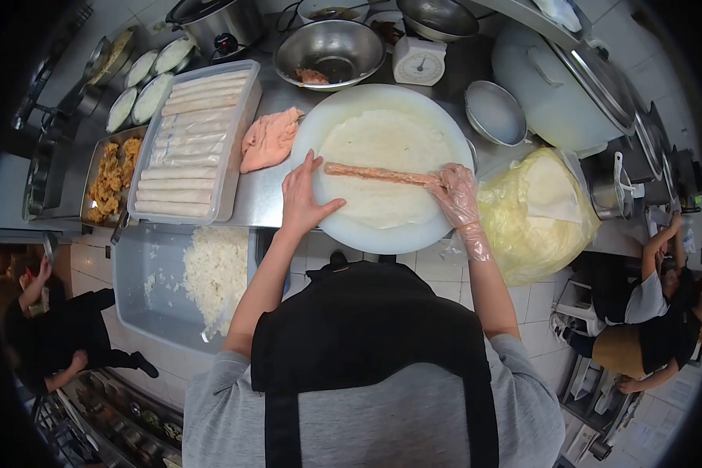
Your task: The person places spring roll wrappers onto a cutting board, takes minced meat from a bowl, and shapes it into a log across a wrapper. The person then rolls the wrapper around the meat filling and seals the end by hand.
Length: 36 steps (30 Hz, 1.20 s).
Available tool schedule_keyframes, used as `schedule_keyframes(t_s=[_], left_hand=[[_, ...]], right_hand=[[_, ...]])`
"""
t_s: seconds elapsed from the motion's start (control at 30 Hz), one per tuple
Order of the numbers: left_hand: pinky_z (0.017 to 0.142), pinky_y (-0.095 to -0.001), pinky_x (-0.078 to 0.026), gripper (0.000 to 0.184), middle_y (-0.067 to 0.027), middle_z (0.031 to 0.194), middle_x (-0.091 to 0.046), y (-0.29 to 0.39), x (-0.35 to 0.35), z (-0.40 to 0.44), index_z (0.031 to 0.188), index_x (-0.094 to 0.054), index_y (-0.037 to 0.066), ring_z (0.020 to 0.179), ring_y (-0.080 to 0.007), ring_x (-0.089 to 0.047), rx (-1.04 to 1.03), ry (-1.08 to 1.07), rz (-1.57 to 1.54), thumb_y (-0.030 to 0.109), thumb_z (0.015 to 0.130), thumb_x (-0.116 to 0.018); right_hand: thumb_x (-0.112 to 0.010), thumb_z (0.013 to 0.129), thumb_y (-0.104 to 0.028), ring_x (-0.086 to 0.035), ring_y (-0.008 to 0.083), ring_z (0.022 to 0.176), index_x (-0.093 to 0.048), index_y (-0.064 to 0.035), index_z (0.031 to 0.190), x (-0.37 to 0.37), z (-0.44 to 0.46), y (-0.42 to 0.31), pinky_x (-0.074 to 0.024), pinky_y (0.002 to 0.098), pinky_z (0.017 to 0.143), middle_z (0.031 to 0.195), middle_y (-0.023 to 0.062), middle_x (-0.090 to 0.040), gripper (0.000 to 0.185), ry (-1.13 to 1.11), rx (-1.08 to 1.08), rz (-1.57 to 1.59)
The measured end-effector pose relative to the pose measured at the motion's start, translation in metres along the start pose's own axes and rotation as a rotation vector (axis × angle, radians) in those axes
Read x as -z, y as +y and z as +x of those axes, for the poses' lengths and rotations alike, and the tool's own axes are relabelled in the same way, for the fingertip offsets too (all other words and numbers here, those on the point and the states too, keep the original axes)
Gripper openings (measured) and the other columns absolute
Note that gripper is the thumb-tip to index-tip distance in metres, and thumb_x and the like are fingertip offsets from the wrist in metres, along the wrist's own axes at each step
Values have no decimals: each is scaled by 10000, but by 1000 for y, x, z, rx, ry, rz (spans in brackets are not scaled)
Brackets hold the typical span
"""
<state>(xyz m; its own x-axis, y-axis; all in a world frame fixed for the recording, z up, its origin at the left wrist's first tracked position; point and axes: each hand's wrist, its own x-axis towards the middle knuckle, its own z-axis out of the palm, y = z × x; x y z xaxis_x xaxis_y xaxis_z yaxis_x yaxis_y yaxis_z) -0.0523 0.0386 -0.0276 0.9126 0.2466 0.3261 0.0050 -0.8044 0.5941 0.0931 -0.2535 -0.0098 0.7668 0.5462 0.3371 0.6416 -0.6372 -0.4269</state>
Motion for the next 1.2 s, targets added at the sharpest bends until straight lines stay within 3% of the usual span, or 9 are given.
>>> schedule_keyframes(t_s=[0.13, 0.23, 0.33, 0.37, 0.6, 0.73, 0.83, 0.93, 1.2], left_hand=[[1050, -425, -261, 1132, -104, 1340, -493, 0, 1, 1, 1463, -162, 49, 1228, -279, -433, -1, -10, 13, 322, 583, -819], [1019, -424, -305, 949, -122, 1297, -521, 2, 3, 2, 1404, -334, 66, 1194, -297, -460, 43, 86, -172, 295, 610, -801], [999, -408, -349, 674, -118, 1247, -558, 20, 13, -8, 1247, -537, 79, 1166, -304, -493, -169, 25, -58, 235, 637, -775], [977, -399, -362, 468, -107, 1180, -584, 30, 11, -13, 1073, -622, 74, 1118, -298, -515, -195, -99, -119, 211, 648, -762], [845, -386, -399, 146, -79, 957, -575, 59, -8, 1, 894, -576, 51, 965, -285, -540, -384, -253, -99, 90, 772, -646], [729, -387, -452, 136, -132, 903, -580, 68, 0, 51, 906, -565, 19, 856, -335, -568, -266, -152, -183, 76, 792, -614], [774, -409, -443, 160, -132, 935, -587, 74, 6, 99, 934, -562, 12, 891, -334, -563, -51, -326, -197, 85, 799, -605], [838, -424, -433, 206, -136, 993, -598, 65, -6, 125, 990, -570, 9, 951, -334, -554, -292, 19, -51, 94, 804, -598], [999, -428, -364, 420, -111, 1226, -557, 37, -25, 63, 1197, -530, 26, 1161, -270, -496, -435, -190, 93, 161, 809, -615]], right_hand=[[-718, 733, -233, -502, 314, 1034, -659, -55, 1002, 0, -6, 14, -406, 411, 904, 1091, 123, -575, 328, -18, 22, 90], [-728, 722, -223, -494, 312, 1064, -633, -53, 1102, 3, -8, 21, -400, 408, 929, 1128, 130, -568, 427, -79, 1, 165], [-738, 712, -225, -480, 310, 1117, -570, -62, 1219, 13, -7, 21, -384, 405, 971, 1194, 137, -551, 558, -98, 20, 199], [-741, 709, -227, -474, 310, 1138, -544, -67, 1257, 15, -8, 19, -377, 404, 988, 1219, 139, -543, 604, -96, 39, 208], [-778, 671, -258, -405, 324, 1250, -484, -87, 1317, 37, -25, 10, -328, 425, 1051, 1316, 142, -477, 730, -10, 31, 223], [-765, 689, -242, -425, 335, 1219, -530, -70, 1249, 36, -9, -18, -350, 433, 1028, 1287, 142, -497, 631, -39, 232, 121], [-748, 703, -219, -465, 348, 1161, -598, -39, 1123, 9, 18, 11, -379, 435, 988, 1198, 152, -550, 481, 7, 223, 172], [-731, 711, -228, -499, 340, 1116, -638, -8, 988, -8, 51, 29, -397, 417, 958, 1138, 150, -585, 365, 24, 50, 217], [-662, 737, -169, -526, 359, 1035, -625, -5, 972, -8, 74, 20, -417, 440, 921, 1077, 181, -589, 289, 31, -36, -100]])
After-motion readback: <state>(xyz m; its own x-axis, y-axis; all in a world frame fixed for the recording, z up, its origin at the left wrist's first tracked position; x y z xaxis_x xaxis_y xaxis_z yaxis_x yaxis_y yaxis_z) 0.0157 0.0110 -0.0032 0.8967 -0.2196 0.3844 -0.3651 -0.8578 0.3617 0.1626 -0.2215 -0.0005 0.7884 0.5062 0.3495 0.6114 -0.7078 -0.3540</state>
